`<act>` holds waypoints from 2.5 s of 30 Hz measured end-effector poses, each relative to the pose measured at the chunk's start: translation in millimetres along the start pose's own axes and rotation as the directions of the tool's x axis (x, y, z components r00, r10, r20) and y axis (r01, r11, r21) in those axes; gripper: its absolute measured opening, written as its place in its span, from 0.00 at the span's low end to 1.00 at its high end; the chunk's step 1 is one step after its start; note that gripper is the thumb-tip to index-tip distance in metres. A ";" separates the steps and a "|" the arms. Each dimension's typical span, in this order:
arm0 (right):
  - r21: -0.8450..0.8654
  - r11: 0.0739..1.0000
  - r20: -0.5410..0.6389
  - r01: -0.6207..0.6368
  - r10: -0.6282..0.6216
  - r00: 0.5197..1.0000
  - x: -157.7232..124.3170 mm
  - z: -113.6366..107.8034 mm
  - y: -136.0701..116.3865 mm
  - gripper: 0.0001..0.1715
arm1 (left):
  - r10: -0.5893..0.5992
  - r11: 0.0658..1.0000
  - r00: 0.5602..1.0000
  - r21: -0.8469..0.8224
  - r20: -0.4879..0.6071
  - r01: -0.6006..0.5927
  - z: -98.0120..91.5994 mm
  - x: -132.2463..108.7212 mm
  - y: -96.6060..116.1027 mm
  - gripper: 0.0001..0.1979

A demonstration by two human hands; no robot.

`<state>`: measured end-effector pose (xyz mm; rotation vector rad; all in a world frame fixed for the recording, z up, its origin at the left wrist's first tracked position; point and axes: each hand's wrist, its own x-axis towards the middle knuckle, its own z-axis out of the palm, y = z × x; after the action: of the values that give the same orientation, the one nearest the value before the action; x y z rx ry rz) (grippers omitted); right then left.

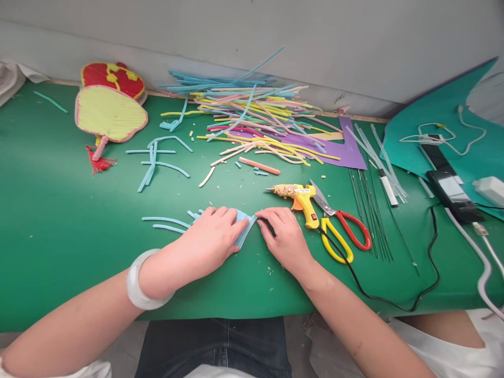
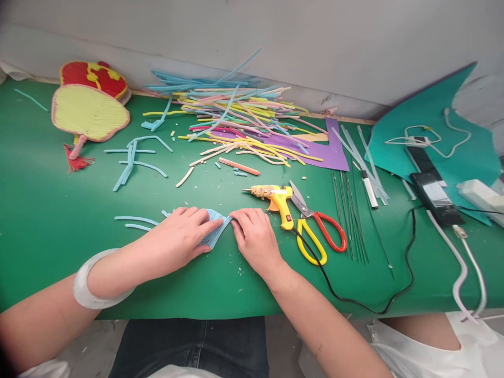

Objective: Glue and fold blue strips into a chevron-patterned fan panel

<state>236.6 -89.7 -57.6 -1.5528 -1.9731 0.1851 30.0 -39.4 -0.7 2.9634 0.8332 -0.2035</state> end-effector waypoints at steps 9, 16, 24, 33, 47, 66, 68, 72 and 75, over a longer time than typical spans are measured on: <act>-0.026 1.000 -0.017 0.013 -0.014 1.000 -1.0 -1.3 -0.3 0.09 | -0.001 1.000 1.000 -0.003 0.006 0.001 -0.7 0.7 -0.6 0.22; -0.046 0.999 -0.009 0.020 -0.021 1.000 -0.9 -1.3 0.6 0.10 | -0.016 1.000 1.000 -0.013 0.026 0.016 -2.7 1.2 1.3 0.22; -0.047 0.999 -0.011 0.021 -0.021 1.000 -0.6 -1.2 0.4 0.09 | -0.008 1.000 0.997 -0.029 0.076 0.010 -8.7 3.5 1.0 0.19; -0.039 0.999 -0.012 0.008 -0.008 1.000 -1.2 -0.4 1.3 0.10 | -0.013 0.998 0.998 -0.062 0.066 0.017 -6.7 2.8 0.9 0.18; -0.033 0.999 -0.018 0.001 -0.002 1.000 -1.5 -0.4 1.3 0.10 | 0.007 1.000 1.000 -0.031 0.027 -0.006 -4.3 0.4 0.1 0.24; -0.099 0.960 0.004 0.260 -0.261 0.965 5.0 -15.6 -29.5 0.08 | -0.255 0.939 0.880 -0.321 -0.399 0.127 -27.2 -48.2 -46.2 0.07; -0.048 0.959 0.131 0.279 -0.270 0.954 11.2 -17.7 -40.9 0.07 | -0.245 0.931 0.920 -0.338 -0.305 0.136 -15.7 -56.6 -52.1 0.07; 0.084 0.975 0.293 0.208 -0.223 0.930 20.5 -16.0 -53.6 0.07 | -0.274 0.886 0.953 -0.418 -0.127 0.200 3.4 -67.5 -65.8 0.11; 0.160 0.976 0.342 0.151 -0.198 0.919 20.2 -11.8 -53.3 0.10 | -0.270 0.873 0.959 -0.441 -0.082 0.208 9.5 -71.3 -70.2 0.12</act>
<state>196.1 -90.2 -15.8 -1.3197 -2.3146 0.5444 -68.0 -17.1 -1.3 2.4789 1.1004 0.1668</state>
